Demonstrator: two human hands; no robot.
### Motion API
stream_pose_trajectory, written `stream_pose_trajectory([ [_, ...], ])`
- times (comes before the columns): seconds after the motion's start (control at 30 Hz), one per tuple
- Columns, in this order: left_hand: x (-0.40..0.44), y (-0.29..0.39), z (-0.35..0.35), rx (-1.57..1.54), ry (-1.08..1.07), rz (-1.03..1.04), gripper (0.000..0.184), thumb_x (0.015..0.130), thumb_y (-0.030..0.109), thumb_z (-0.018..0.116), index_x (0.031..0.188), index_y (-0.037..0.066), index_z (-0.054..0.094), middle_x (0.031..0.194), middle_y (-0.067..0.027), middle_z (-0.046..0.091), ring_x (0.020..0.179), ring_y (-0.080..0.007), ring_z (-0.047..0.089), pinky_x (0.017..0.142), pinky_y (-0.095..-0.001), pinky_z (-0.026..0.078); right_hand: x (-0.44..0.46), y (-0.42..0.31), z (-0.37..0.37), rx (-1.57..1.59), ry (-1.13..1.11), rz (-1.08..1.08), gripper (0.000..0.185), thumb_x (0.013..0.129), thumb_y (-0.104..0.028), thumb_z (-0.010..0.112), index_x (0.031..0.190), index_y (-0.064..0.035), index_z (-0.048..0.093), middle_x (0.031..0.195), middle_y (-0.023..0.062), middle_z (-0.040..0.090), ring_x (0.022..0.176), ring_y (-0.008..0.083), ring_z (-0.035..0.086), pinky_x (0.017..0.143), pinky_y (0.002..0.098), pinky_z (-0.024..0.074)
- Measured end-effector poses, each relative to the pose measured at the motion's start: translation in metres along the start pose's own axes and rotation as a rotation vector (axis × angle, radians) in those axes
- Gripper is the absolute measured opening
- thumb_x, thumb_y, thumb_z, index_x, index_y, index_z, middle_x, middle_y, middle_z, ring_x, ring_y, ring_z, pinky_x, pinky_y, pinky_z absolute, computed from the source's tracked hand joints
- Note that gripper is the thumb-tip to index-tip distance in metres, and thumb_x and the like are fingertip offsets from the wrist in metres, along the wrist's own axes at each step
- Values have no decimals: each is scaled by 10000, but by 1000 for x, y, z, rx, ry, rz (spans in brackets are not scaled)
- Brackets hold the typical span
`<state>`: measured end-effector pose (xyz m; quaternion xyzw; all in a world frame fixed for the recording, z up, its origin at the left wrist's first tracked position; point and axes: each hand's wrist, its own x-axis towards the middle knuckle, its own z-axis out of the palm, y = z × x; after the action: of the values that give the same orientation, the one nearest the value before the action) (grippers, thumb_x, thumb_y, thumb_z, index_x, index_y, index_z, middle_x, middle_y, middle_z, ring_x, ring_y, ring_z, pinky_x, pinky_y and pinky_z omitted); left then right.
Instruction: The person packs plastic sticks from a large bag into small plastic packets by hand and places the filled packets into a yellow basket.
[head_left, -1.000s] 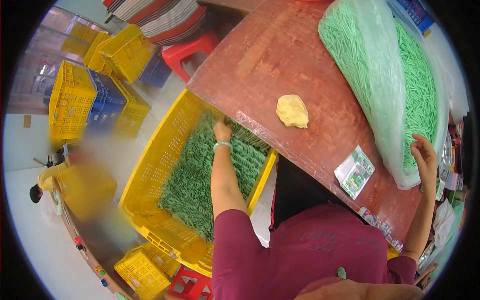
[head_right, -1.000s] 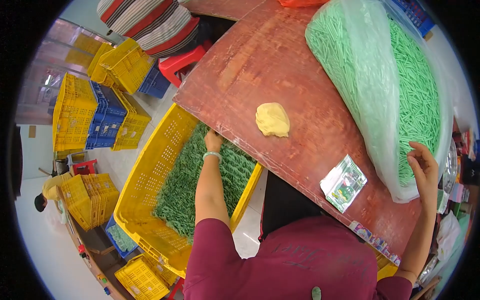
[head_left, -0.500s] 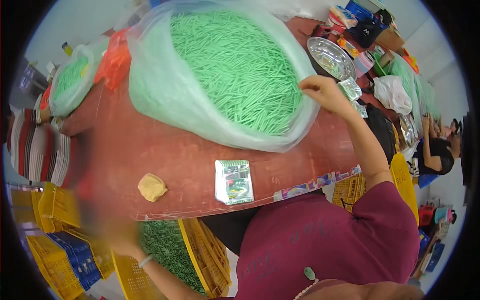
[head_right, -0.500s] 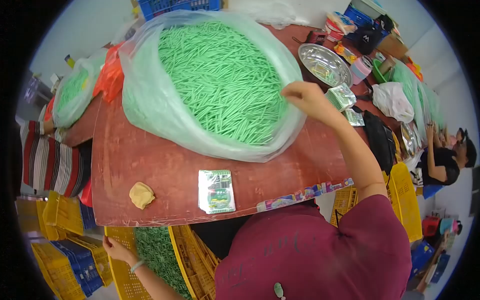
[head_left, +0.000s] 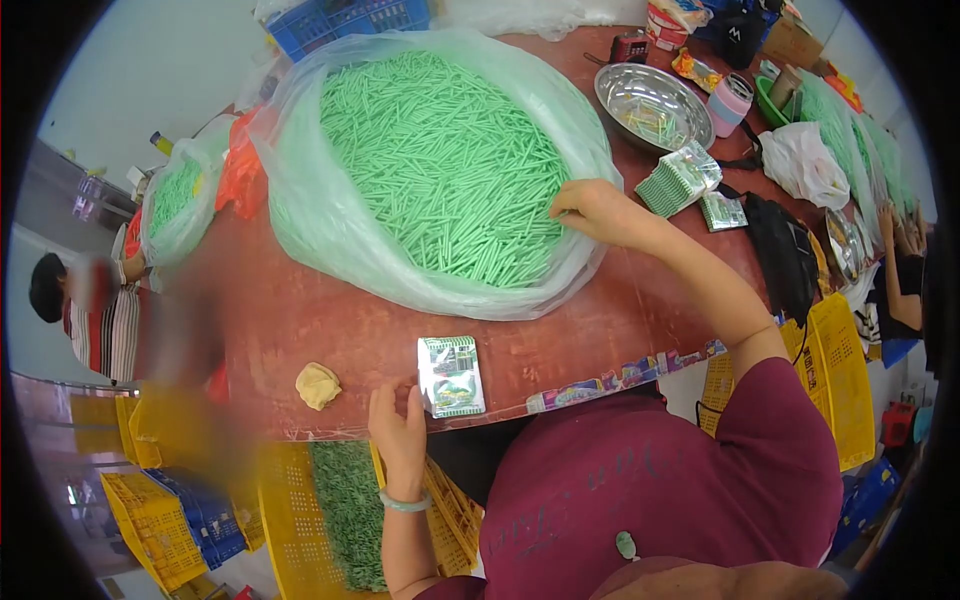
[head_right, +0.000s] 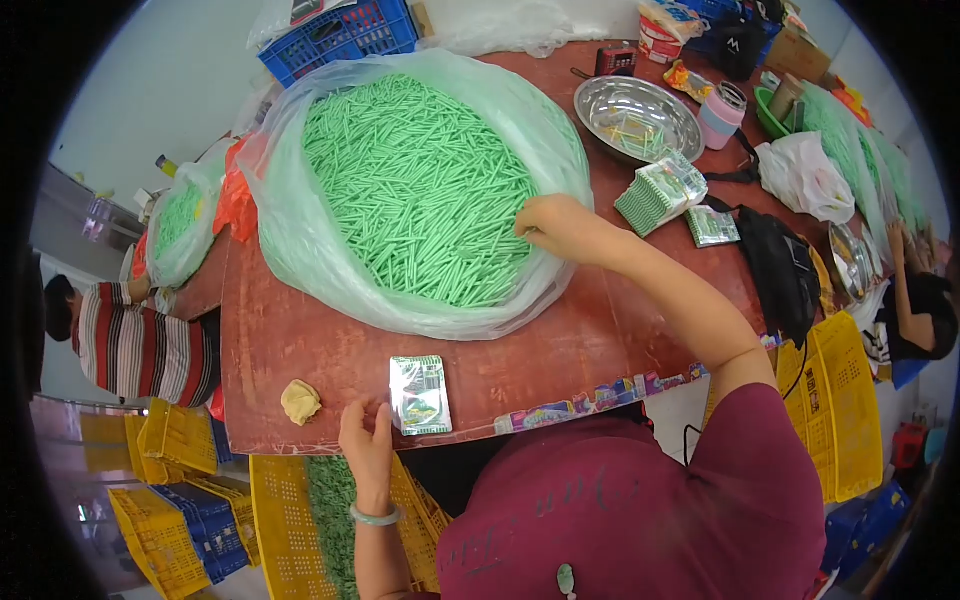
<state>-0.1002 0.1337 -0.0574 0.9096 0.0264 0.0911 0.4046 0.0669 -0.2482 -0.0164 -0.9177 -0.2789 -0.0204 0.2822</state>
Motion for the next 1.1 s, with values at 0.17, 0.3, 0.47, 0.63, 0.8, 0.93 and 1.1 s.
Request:
stream_pose_trajectory([
  [0.17, 1, 3, 12, -102, -5, -198, 199, 861, 62, 664, 1037, -20, 616, 874, -84, 568, 688, -150, 541, 644, -294, 459, 11, -12, 12, -62, 36, -218, 341, 757, 34, 637, 1095, -7, 612, 953, 157, 587, 938, 357, 595, 817, 410, 489],
  [0.3, 2, 8, 15, -89, -41, -192, 209, 864, 98, 691, 1012, -24, 609, 850, -70, 528, 661, -143, 503, 630, -284, 449, 16, -8, 27, -61, -3, -217, 380, 746, 42, 630, 1121, -1, 589, 984, 161, 561, 944, 364, 581, 830, 418, 484],
  [0.47, 4, 12, 22, -70, -25, -126, 252, 846, 137, 735, 1001, -19, 610, 853, -76, 513, 670, -154, 488, 629, -289, 447, 14, -13, 30, -163, 1, -61, 197, 735, 54, 592, 924, 26, 547, 961, 183, 544, 938, 369, 579, 796, 435, 483],
  [0.63, 5, 11, 28, 2, -10, -78, 224, 815, 85, 754, 955, -12, 610, 859, -62, 544, 680, -112, 490, 619, -254, 447, 15, -12, 28, -172, -7, -111, 230, 758, 35, 583, 980, 22, 523, 974, 198, 549, 935, 376, 588, 797, 438, 487],
  [0.8, 6, 4, 28, -89, -2, -127, 204, 810, 70, 757, 914, 1, 595, 755, -14, 545, 638, -82, 479, 580, -234, 424, 16, -14, 26, -154, -58, -114, 251, 767, 30, 583, 1006, 26, 506, 990, 201, 549, 931, 375, 592, 796, 439, 489],
  [0.93, 7, 7, 30, -183, 2, -175, 148, 826, 50, 740, 861, 13, 602, 670, 32, 522, 603, -52, 456, 546, -214, 388, 16, -11, 28, -161, -23, -83, 260, 760, 37, 578, 1010, 29, 506, 939, 194, 567, 913, 383, 600, 776, 446, 495],
  [1.1, 5, 14, 29, -206, 54, -140, 73, 850, 25, 709, 886, 5, 648, 716, 23, 547, 656, -48, 481, 600, -208, 400, 18, -15, 30, -211, 3, -82, 242, 747, 55, 563, 984, 28, 523, 895, 191, 585, 896, 389, 606, 763, 457, 499],
])
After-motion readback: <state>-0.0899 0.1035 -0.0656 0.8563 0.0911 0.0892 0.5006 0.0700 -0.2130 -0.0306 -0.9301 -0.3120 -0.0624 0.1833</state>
